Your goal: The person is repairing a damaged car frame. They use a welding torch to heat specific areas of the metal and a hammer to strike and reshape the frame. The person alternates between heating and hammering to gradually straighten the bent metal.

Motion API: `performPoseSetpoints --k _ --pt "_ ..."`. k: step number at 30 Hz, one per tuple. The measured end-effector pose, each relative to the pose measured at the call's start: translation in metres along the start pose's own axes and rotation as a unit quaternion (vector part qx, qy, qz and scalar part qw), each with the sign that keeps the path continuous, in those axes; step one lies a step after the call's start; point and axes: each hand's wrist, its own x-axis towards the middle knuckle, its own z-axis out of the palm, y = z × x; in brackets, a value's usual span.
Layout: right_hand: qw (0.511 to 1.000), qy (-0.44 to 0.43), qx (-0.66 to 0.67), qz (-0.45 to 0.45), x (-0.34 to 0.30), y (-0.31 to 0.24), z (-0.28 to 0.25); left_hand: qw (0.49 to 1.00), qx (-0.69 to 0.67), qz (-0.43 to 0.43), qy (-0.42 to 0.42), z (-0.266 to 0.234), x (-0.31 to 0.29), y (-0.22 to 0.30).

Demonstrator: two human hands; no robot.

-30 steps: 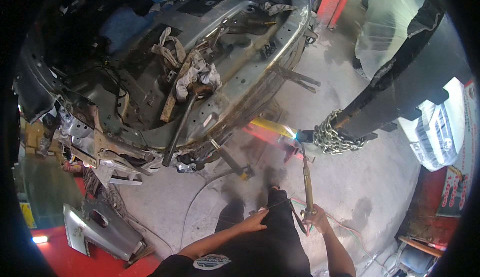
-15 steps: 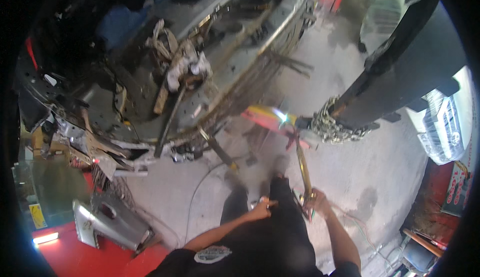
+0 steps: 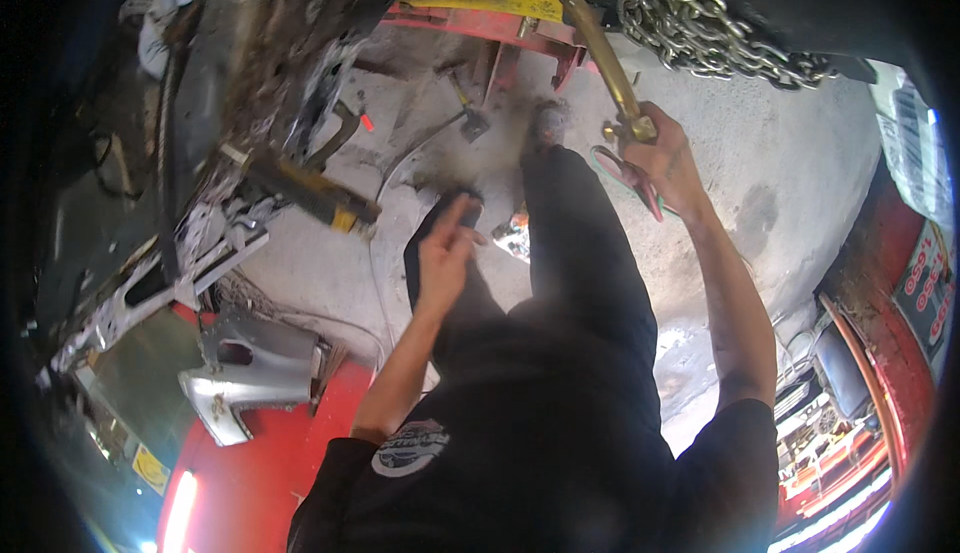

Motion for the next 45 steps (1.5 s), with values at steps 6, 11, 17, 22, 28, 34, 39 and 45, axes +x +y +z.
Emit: performPoseSetpoints --k 6,11,17,22,28,34,39,45 --pt "0.994 0.091 0.057 -0.02 0.099 0.031 0.077 0.993 0.112 -0.01 -0.042 -0.055 0.129 -0.059" --pt "0.99 0.106 0.067 -0.062 0.184 0.08 0.115 0.986 0.153 0.004 -0.071 -0.073 0.205 -0.092" --pt "0.976 0.115 0.084 -0.162 0.256 0.119 0.13 0.994 0.051 0.065 -0.072 -0.083 0.286 -0.156" --pt "0.957 0.07 0.169 -0.227 0.281 0.125 0.15 0.991 0.001 0.092 -0.1 -0.095 0.33 -0.192" --pt "0.931 0.018 0.251 -0.265 0.257 0.148 0.144 0.989 -0.079 0.129 -0.006 -0.103 0.349 -0.227" --pt "0.898 0.043 0.305 -0.315 0.209 0.178 0.144 0.985 -0.151 0.08 0.004 -0.062 0.279 -0.223" --pt "0.9 -0.011 0.278 -0.337 0.167 0.198 0.143 0.975 -0.199 0.081 0.06 -0.044 0.233 -0.244" --pt "0.888 -0.06 0.235 -0.39 0.158 0.216 0.14 0.962 -0.252 0.092 0.053 -0.019 0.201 -0.261"
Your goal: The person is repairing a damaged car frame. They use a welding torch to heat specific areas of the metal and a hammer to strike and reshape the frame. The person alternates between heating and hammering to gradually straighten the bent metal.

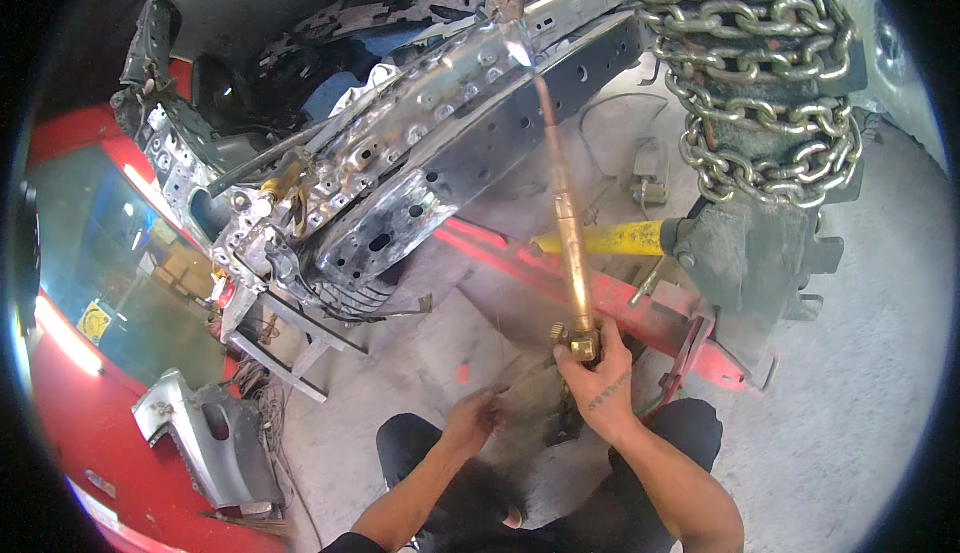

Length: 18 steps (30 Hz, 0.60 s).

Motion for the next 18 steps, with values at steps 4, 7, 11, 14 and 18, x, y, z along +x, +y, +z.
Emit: performPoseSetpoints --k 4,7,11,14,18 --pt "0.997 -0.065 -0.028 -0.039 0.006 0.015 -0.002 0.999 0.016 0.034 -0.026 0.013 -0.015 0.006" --pt "0.996 -0.086 -0.003 -0.036 0.007 0.02 0.001 0.998 0.027 0.045 -0.042 0.026 -0.032 0.017" --pt "0.997 -0.082 -0.006 -0.013 0.008 0.013 0.006 0.996 0.064 0.032 -0.047 0.018 -0.034 0.018" --pt "0.995 -0.094 -0.031 -0.01 0.013 0.014 0.006 0.995 0.092 0.016 -0.043 0.015 -0.022 0.01" --pt "0.995 -0.101 -0.026 -0.009 0.021 0.002 0.004 0.991 0.117 0.019 -0.068 0.025 -0.003 0.016"
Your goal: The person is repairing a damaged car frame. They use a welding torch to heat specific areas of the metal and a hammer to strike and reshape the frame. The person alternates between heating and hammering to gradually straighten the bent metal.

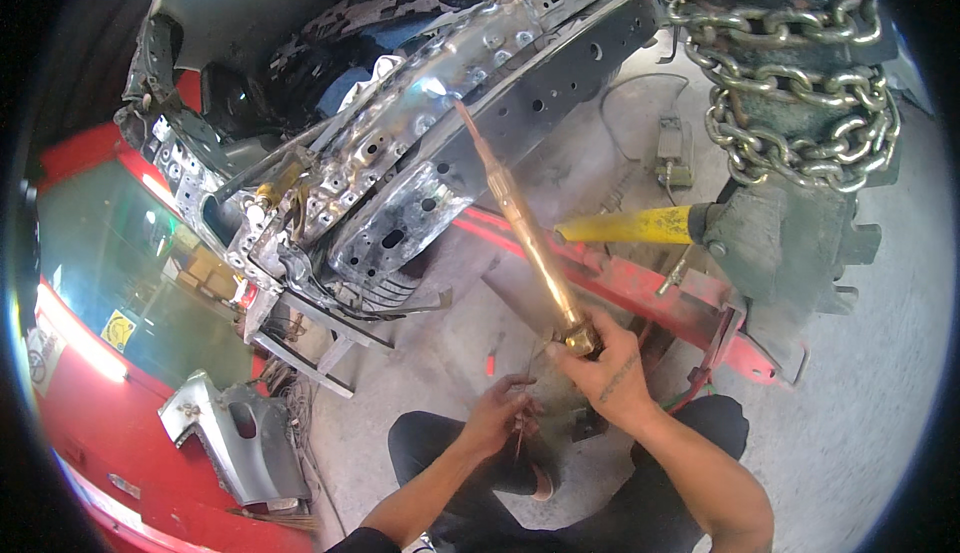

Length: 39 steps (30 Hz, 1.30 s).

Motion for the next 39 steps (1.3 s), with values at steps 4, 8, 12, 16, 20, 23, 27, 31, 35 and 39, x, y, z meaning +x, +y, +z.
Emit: performPoseSetpoints --k 4,8,12,16,20,23,27,31,35,39 --pt "0.999 -0.011 0.031 0.043 0.028 -0.043 0.011 0.999 0.019 0.043 -0.022 -0.002 0.019 0.021" --pt "0.998 0.013 0.059 0.016 0.041 -0.046 0.022 0.991 0.094 0.076 -0.053 -0.013 0.039 0.033" --pt "0.996 0.024 0.084 0.004 0.043 -0.019 0.029 0.988 0.13 0.075 -0.027 -0.04 0.055 0.033" --pt "0.998 -0.006 0.062 -0.002 0.054 -0.013 0.032 0.993 0.103 0.05 0.028 -0.061 0.062 0.018" --pt "0.999 -0.02 0.029 -0.036 0.06 -0.001 0.037 0.995 0.086 0.056 0.011 -0.059 0.073 0.008" --pt "0.999 -0.013 0.015 -0.042 0.059 0.001 0.038 0.996 0.08 0.041 0.017 -0.056 0.076 0.005" --pt "0.999 -0.017 0.002 -0.046 0.059 -0.004 0.039 0.994 0.103 0.039 0.026 -0.057 0.075 0.007" --pt "0.999 -0.014 -0.012 -0.049 0.061 -0.007 0.039 0.994 0.101 0.035 0.023 -0.058 0.076 0.004" --pt "0.999 0.003 0.025 -0.025 0.067 -0.004 0.04 0.996 0.082 0.034 0.009 -0.057 0.075 0.003" --pt "0.998 0.04 0.036 -0.045 0.079 0.005 0.038 0.996 0.083 0.026 0.008 -0.057 0.074 0.004"
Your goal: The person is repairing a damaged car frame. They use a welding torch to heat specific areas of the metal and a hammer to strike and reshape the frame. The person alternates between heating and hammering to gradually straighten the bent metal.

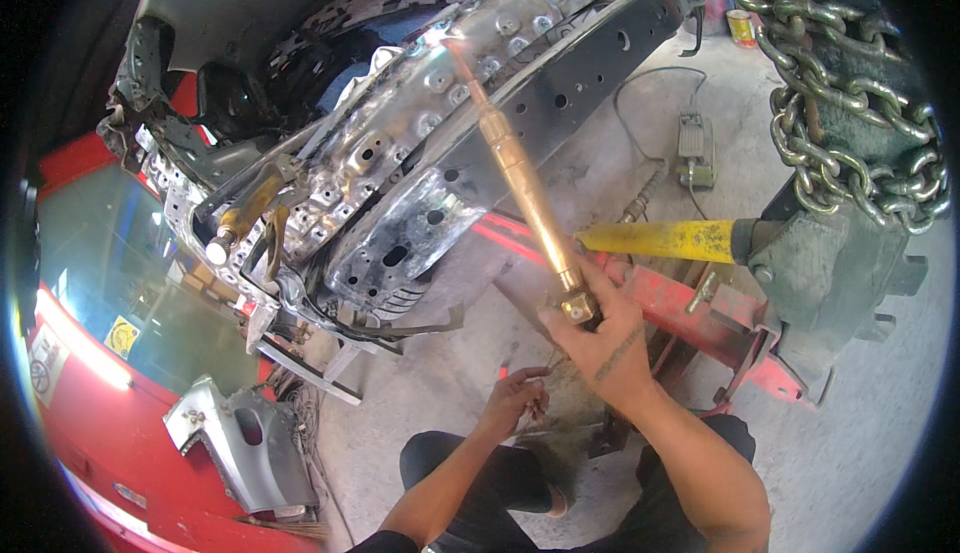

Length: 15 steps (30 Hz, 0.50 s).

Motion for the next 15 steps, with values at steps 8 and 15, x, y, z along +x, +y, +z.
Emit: performPoseSetpoints --k 8,15 --pt "0.999 -0.015 -0.026 -0.037 0.0075 0.0014 0.0033 1.0 -0.003 -0.018 -0.002 0.0035 0.0007 0.0007" --pt "0.999 -0.039 -0.015 0.0 0.0027 -0.0057 0.0064 1.0 -0.002 -0.016 -0.002 0.0001 0.002 -0.0045"
